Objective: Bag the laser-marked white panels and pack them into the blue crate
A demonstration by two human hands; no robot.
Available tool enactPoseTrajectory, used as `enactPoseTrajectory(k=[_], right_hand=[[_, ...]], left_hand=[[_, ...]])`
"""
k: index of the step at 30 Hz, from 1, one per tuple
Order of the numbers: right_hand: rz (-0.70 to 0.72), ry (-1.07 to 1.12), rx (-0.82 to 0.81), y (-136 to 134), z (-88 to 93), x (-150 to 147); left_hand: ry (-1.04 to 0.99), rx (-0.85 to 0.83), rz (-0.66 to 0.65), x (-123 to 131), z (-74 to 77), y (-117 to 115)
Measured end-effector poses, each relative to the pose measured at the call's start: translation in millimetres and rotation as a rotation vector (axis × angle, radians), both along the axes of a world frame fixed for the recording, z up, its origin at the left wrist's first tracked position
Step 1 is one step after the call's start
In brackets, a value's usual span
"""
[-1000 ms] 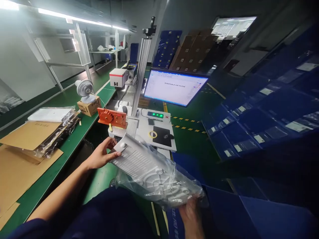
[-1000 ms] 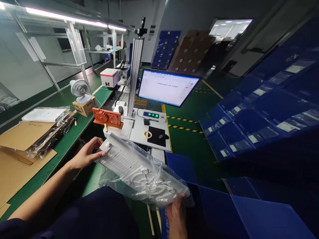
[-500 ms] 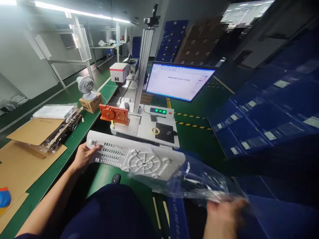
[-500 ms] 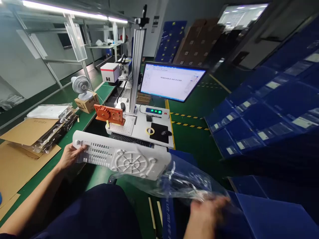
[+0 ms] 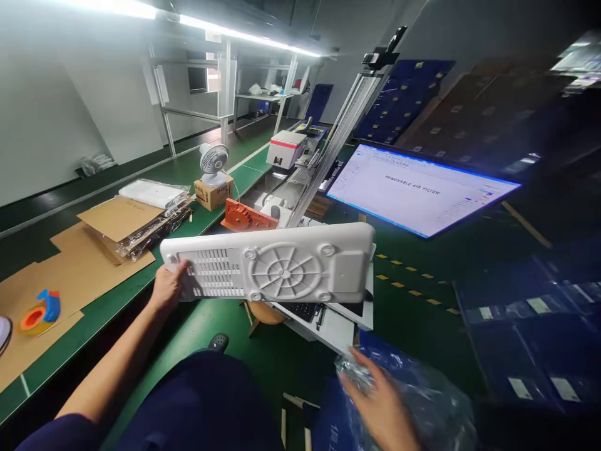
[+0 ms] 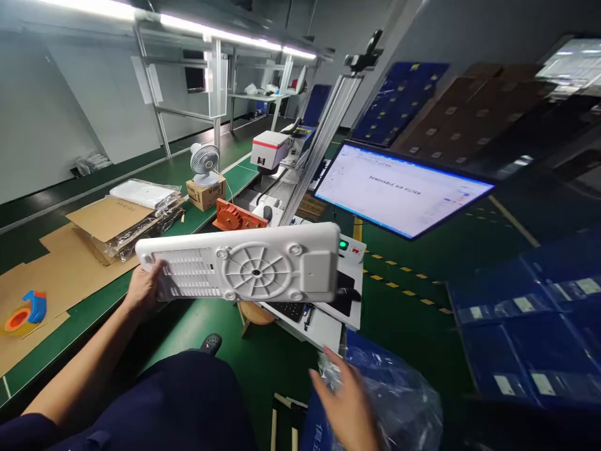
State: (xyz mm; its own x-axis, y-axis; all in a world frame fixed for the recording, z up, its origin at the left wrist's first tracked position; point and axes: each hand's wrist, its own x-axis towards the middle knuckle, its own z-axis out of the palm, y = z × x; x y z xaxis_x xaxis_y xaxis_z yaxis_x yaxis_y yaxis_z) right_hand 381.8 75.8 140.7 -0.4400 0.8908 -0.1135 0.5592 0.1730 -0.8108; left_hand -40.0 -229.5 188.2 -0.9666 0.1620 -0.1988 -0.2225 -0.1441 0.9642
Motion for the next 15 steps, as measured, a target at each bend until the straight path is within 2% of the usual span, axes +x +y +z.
enactPoseTrajectory(k=[3,5,7,9,12,14,15], right_hand=[[0.236,0.180,-0.252,-44,-1.9,-79],[0.269,0.396,-0.350,-71,1.1,-120],[0.217,0.610,-0.419,-90,1.9,-147],[0.089,0.715,-0.430,-98,-3.2,-159],[-0.076,0.679,-0.306,-94,-22.7,-150],[-0.105,0.573,-0.139,-83,-39.0,-131],[-0.102,0.488,-0.032,-76,-46.3,-120]], left_hand=[[-0.074,0.157,-0.060,28,-15.0,38],[-0.100,0.239,-0.110,47,-28.3,59],[-0.118,0.297,-0.188,61,-43.6,75],[-0.118,0.319,-0.302,69,-58.8,86],[-0.028,0.222,-0.393,66,-71.0,92],[0.151,0.085,-0.372,60,-64.1,90],[0.292,0.028,-0.369,58,-54.8,86]])
